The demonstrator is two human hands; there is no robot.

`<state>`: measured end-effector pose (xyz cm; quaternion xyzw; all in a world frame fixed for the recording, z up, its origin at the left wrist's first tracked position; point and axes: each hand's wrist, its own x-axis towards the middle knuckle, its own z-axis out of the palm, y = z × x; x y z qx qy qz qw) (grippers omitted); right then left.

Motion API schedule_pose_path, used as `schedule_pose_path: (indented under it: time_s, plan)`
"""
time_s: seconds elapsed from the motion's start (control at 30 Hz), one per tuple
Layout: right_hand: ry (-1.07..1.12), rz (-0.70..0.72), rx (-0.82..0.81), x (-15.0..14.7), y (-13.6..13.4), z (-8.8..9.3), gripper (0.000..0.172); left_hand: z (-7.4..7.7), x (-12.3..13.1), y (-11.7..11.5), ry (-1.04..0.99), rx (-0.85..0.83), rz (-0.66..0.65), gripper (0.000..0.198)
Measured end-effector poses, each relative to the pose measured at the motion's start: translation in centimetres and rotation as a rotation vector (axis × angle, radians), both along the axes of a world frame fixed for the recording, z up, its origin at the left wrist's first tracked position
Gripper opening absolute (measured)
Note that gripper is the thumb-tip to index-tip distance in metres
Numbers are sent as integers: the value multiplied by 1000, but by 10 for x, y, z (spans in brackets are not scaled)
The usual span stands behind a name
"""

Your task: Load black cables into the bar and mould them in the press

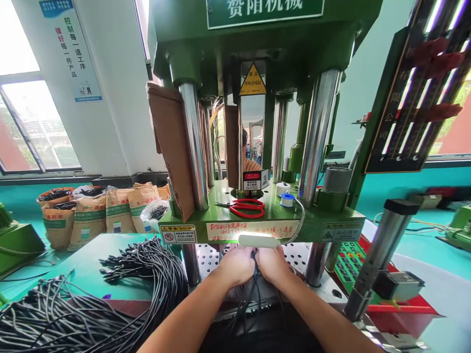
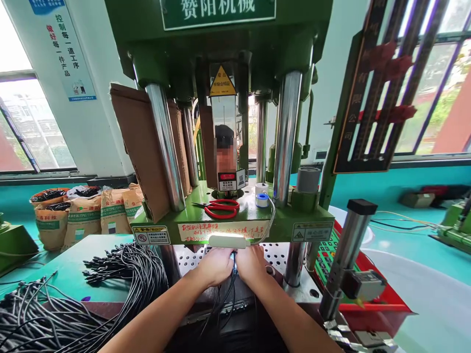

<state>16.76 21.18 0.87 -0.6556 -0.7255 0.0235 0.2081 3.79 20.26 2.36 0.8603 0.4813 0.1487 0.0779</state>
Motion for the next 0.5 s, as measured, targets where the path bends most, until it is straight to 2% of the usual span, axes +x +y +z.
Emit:
schedule_pose_path:
  time_s: [0.2, 0.3, 0.4, 0.5]
  plan:
    - [-9, 61, 20, 6, 2, 2, 19, 1, -1, 1, 2, 27, 26, 36]
    - [-6, 49, 43, 14, -4, 7, 20, 2, -10, 1, -10, 54, 116, 29]
    - [-2, 64, 49, 14, -11, 8, 21, -1, -20, -4, -32, 91, 199, 31]
    - [-19, 100, 33, 3, -16, 6, 21, -10, -26, -12, -32, 112, 189, 42]
